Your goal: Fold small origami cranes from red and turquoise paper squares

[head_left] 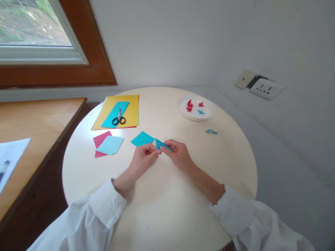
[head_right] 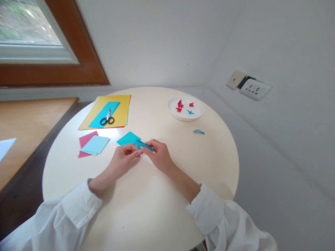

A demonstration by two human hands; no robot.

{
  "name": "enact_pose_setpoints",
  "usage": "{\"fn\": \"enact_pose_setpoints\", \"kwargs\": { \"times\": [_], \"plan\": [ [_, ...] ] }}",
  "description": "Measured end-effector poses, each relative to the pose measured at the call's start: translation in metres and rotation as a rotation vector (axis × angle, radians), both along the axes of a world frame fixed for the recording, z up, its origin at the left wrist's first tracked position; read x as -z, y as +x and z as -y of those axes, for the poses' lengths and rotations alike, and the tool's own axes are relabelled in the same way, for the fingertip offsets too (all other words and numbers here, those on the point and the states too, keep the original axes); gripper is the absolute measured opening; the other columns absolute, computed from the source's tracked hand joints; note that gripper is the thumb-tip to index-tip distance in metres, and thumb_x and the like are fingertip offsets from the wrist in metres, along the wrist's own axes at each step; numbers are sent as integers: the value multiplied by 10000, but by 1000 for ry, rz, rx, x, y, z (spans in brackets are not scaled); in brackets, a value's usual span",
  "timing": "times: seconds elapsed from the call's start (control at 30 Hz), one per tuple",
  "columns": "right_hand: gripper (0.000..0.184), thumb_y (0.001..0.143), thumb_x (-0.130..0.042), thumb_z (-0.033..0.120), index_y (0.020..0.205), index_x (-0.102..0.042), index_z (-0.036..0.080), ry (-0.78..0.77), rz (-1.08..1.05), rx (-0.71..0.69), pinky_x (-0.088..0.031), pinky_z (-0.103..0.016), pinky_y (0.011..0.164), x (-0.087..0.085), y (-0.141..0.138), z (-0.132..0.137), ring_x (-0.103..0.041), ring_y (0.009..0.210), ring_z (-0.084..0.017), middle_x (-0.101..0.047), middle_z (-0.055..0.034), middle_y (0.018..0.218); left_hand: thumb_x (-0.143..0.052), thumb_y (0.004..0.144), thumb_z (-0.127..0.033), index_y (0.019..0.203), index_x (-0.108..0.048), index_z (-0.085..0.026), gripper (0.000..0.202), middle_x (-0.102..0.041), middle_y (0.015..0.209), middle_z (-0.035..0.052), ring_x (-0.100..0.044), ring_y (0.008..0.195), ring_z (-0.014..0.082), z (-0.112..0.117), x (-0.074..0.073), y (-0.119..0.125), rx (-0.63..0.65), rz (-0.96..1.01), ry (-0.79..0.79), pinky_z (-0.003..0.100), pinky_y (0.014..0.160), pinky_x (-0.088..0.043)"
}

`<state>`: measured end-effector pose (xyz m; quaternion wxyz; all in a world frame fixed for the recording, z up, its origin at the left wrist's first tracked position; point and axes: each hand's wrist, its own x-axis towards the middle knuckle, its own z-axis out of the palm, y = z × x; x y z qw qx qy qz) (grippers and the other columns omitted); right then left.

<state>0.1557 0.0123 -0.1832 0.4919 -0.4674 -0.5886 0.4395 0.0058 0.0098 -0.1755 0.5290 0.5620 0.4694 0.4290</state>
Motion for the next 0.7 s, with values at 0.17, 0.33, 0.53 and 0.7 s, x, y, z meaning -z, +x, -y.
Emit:
{"fn": "enact_pose_setpoints", "kwargs": {
  "times": [0.17,0.33,0.53,0.7],
  "plan": [
    [181,703,-642,341,625,-609,181,13,-17,-8,-407,-260,601,-1,0,0,-513,596,-118,-593,19,604,-691,660,-369,569,-593,-162,247,-531,519,-22,-427,495,89,-1,0,0,16,-12,29,223,483,-313],
    [187,712,-633,340,613,-597,185,43,10,0,-405,-258,596,0,1,1,-504,595,-118,-582,18,598,-681,666,-390,569,-586,-166,262,-531,523,-21,-423,499,93,-1,0,1,29,-36,60,227,487,-322],
    [189,714,-630,329,601,-595,182,56,40,10,-404,-252,583,-2,2,2,-504,587,-115,-582,14,595,-675,680,-428,583,-572,-163,300,-489,523,-30,-385,500,85,0,1,1,61,-26,72,216,464,-289],
    [163,698,-650,312,609,-611,181,27,19,-20,-407,-250,582,-3,3,2,-529,603,-119,-604,8,615,-672,685,-423,539,-521,-166,331,-432,501,-45,-338,477,74,1,4,2,85,-22,84,215,447,-262]
  ]
}}
